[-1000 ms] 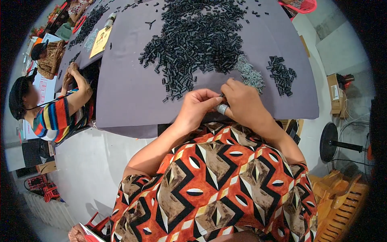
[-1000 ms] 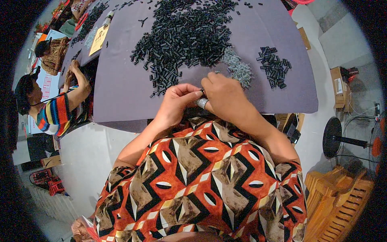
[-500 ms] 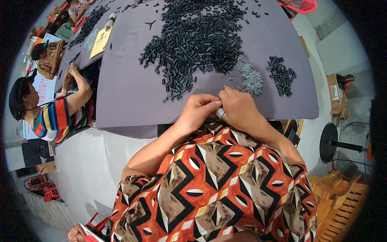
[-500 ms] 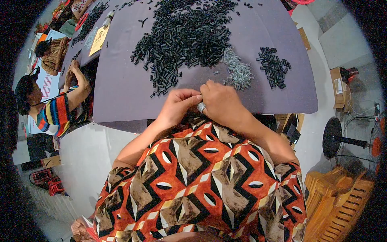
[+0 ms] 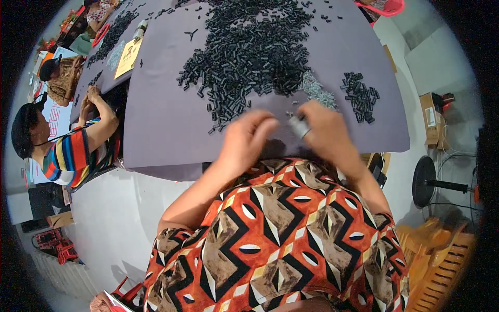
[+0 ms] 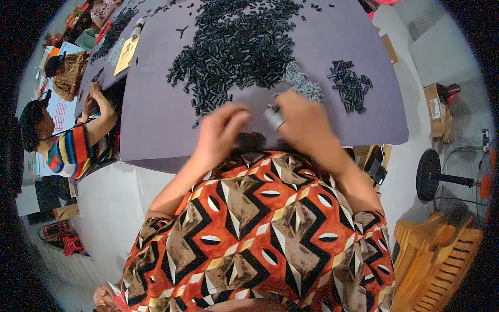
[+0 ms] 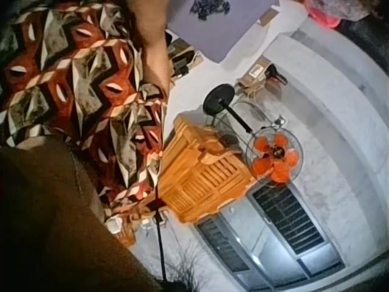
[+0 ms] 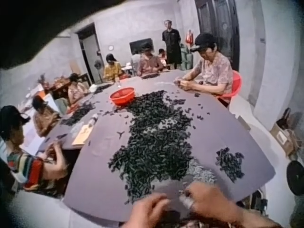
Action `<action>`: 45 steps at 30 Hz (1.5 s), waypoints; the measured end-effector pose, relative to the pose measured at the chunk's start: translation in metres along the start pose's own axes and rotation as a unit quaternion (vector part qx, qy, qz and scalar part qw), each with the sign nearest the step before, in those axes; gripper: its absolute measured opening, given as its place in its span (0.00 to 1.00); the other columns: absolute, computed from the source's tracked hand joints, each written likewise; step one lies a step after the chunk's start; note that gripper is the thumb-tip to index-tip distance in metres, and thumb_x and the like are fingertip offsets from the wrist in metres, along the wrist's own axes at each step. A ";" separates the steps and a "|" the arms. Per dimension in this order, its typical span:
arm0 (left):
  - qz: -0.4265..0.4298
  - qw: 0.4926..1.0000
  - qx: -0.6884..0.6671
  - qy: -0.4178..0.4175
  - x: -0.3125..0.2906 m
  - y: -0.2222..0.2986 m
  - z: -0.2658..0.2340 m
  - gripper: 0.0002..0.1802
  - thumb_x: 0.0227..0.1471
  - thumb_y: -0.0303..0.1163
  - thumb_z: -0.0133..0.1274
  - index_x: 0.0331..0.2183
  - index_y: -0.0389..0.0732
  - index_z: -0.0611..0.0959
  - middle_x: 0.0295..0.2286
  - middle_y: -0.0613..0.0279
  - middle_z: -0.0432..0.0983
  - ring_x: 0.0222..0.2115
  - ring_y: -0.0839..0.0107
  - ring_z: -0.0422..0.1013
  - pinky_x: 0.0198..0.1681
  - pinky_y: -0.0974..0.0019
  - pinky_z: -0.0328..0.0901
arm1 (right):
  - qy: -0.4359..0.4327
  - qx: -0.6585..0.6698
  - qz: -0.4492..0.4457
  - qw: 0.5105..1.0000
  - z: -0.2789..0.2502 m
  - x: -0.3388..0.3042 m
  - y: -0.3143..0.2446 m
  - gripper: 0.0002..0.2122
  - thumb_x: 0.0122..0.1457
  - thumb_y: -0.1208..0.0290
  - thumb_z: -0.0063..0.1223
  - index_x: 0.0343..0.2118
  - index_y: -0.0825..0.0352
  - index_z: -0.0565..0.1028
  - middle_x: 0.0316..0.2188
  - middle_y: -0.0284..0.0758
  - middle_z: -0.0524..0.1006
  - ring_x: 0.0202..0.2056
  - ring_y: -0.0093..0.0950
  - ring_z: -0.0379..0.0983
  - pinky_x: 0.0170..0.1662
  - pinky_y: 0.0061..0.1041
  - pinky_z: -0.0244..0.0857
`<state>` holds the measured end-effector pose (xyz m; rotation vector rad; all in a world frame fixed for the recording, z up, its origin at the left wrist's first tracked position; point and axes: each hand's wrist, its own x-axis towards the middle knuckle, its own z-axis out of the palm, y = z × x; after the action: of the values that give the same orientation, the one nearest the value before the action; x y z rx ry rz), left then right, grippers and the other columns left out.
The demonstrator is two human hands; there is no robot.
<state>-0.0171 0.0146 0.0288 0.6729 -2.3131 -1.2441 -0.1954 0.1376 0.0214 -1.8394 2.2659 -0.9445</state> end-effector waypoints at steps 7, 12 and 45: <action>0.096 0.933 0.335 0.095 0.035 -0.029 -0.026 0.10 0.49 0.35 0.61 0.30 0.39 0.82 0.29 0.56 0.74 0.33 0.54 0.72 0.34 0.54 0.68 | 0.037 -0.123 0.183 0.975 -0.053 0.009 0.067 0.12 0.52 0.72 0.55 0.41 0.68 0.75 0.40 0.44 0.76 0.40 0.46 0.75 0.42 0.40 0.69; 0.081 0.932 0.351 0.045 0.040 -0.033 -0.022 0.08 0.47 0.32 0.61 0.30 0.39 0.82 0.29 0.55 0.73 0.34 0.54 0.71 0.36 0.55 0.68 | 0.039 -0.147 0.210 0.966 -0.053 0.002 0.098 0.16 0.51 0.74 0.56 0.45 0.68 0.73 0.44 0.44 0.76 0.43 0.47 0.74 0.45 0.40 0.68; 0.150 0.981 0.122 0.027 0.024 -0.025 0.018 0.10 0.51 0.22 0.54 0.38 0.38 0.79 0.32 0.50 0.74 0.34 0.50 0.72 0.36 0.58 0.68 | -0.042 0.103 0.031 0.993 -0.002 0.001 0.010 0.11 0.44 0.83 0.51 0.33 0.70 0.70 0.32 0.44 0.72 0.38 0.46 0.72 0.40 0.39 0.67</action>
<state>-0.0413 -0.0001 0.0018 0.4076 -2.4329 -0.8060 -0.2049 0.1381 0.0188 -1.6801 2.0781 -1.0255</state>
